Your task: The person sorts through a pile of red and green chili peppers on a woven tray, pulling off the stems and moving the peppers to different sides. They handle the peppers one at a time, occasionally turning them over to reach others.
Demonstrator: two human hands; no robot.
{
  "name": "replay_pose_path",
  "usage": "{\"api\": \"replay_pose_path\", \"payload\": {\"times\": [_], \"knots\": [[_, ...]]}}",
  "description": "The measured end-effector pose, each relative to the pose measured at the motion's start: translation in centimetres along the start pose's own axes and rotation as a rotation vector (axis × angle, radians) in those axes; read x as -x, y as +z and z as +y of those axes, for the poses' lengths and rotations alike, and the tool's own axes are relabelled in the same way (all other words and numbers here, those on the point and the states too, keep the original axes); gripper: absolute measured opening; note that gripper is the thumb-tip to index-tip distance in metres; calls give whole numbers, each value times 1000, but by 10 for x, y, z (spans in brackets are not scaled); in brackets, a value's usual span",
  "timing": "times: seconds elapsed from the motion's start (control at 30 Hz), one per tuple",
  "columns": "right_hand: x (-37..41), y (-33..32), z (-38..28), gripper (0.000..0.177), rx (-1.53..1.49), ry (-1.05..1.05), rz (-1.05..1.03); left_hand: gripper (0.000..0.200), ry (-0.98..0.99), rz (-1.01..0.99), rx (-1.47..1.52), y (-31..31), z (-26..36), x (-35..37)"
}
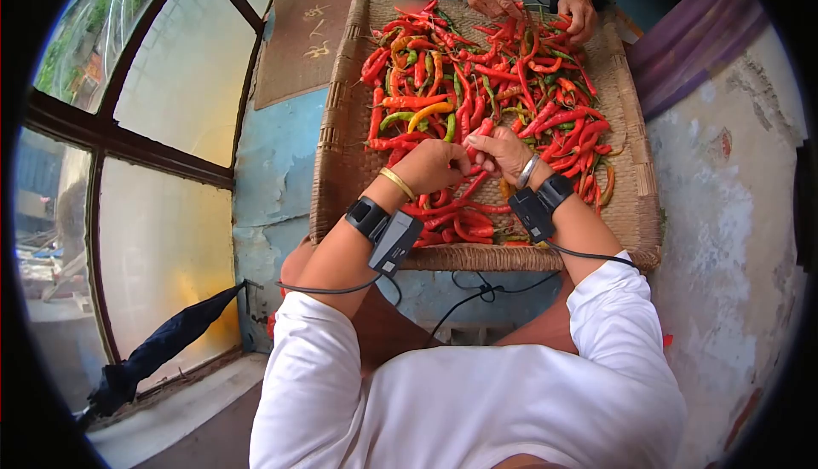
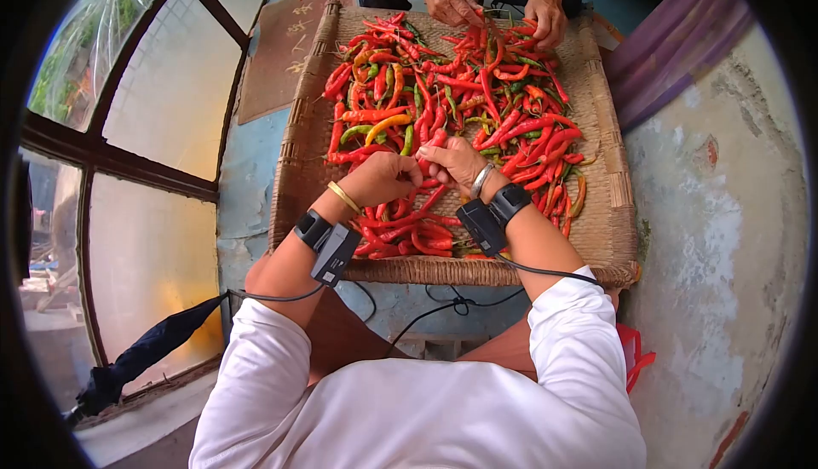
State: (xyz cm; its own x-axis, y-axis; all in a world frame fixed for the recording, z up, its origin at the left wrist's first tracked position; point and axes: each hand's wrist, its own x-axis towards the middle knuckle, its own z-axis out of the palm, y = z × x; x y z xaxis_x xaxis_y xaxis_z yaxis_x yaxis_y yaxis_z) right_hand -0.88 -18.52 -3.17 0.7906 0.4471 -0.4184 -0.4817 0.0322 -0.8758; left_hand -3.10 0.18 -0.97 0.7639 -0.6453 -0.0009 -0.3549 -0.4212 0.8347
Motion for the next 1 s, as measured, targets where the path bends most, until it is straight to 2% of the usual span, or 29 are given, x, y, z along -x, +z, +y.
{"api": "replay_pose_path", "payload": {"times": [0.07,0.1,0.17,0.23,0.3,0.37,0.43,0.5,0.53,0.7,0.83,0.9,0.93,0.97,1.0], "knots": [[-4,-11,-6,20,36,18,61,9,-49,108,-149,-4,-5,-3],[-2,-20,-14,23,-52,0,20,10,-106,162,-220,-8,-8,-3],[0,-23,-22,32,-523,-301,145,10,-181,358,-489,-12,-10,-2],[0,-39,-28,40,-619,-339,191,12,-223,422,-584,-16,-7,2],[-1,-40,-21,41,-534,-321,240,14,-338,409,-629,-19,-2,4],[-5,-36,-10,43,-36,-167,133,15,-336,324,-605,-20,1,2],[-10,-24,-3,44,69,-157,-39,15,-334,238,-579,-16,-5,-1],[-10,-1,-4,48,159,-199,-35,16,46,300,-282,-6,-21,-5],[-16,1,2,53,205,-237,-30,18,18,225,-274,-3,-25,-5],[-15,5,8,57,118,-175,-45,18,-41,169,-252,7,-27,-1],[-12,1,3,54,36,-130,60,22,114,115,-237,4,-16,-6],[-9,-4,-3,43,90,-36,54,20,101,87,46,2,-4,-6],[-7,-4,-4,26,114,-20,30,17,50,87,60,-1,2,-6],[-6,-6,-8,26,115,-21,28,17,50,89,58,-4,1,-6],[-4,-8,-12,22,136,-10,0,16,15,232,-35,-8,-2,-8]]}}
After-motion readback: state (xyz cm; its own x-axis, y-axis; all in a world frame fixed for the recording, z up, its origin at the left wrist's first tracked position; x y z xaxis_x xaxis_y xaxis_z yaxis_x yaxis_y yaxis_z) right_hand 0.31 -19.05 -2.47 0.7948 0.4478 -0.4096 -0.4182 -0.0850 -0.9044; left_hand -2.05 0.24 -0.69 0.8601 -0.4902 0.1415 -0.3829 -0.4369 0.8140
